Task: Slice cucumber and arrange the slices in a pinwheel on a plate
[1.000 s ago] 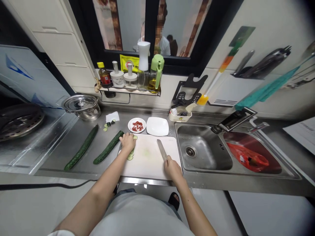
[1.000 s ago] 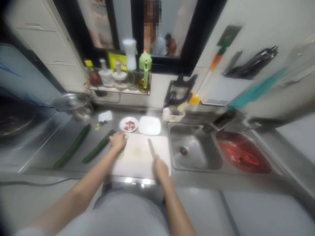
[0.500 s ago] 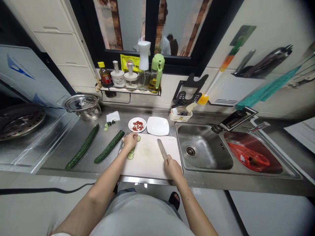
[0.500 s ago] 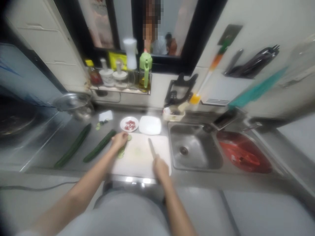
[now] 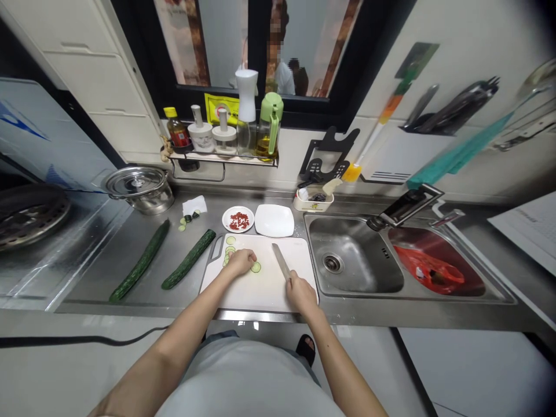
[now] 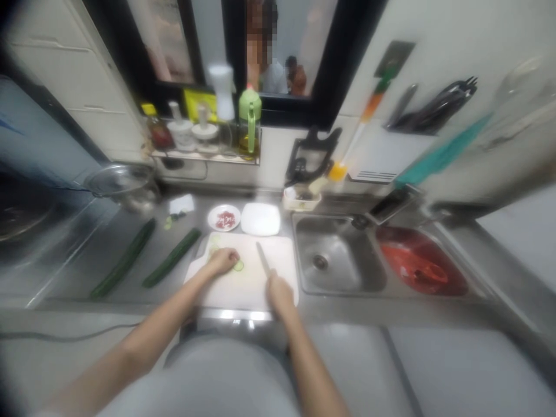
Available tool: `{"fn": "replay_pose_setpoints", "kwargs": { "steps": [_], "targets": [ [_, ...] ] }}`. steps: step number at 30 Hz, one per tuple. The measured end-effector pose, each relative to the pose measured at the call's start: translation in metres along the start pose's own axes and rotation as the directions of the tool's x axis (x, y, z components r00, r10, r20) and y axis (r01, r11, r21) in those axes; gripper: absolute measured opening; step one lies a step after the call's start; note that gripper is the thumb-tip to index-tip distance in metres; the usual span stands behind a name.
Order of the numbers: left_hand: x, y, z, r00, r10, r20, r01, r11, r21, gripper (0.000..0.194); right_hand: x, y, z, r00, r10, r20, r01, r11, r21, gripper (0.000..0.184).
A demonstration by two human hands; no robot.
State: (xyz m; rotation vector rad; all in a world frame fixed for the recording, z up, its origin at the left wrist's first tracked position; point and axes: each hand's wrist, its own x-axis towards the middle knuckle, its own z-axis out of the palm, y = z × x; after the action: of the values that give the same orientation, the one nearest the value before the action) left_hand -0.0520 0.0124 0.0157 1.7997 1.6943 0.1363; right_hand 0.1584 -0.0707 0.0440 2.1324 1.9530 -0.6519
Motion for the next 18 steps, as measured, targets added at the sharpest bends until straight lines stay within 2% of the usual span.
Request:
{"fn": "replay_pose_setpoints", "kwargs": {
  "steps": [7, 10, 18],
  "targets": [
    [0.000, 0.001, -0.003, 0.998, -0.011, -0.056, 0.017, 0.993, 0.114, 0.023, -0.010, 0.000, -0.003, 0.999, -0.035, 0.002, 0.035, 0.999, -0.030, 0.033],
    [0.001, 0.001, -0.005, 0.998, -0.020, -0.057, 0.027, 0.992, 0.127, 0.020, -0.020, -0.001, -0.005, 0.996, -0.086, 0.014, 0.087, 0.995, -0.044, 0.030],
    [0.003, 0.004, -0.008, 0.998, -0.043, -0.048, 0.050, 0.989, 0.136, 0.017, -0.045, -0.010, -0.015, 0.971, -0.172, 0.165, 0.193, 0.974, -0.122, 0.026]
  ]
}}
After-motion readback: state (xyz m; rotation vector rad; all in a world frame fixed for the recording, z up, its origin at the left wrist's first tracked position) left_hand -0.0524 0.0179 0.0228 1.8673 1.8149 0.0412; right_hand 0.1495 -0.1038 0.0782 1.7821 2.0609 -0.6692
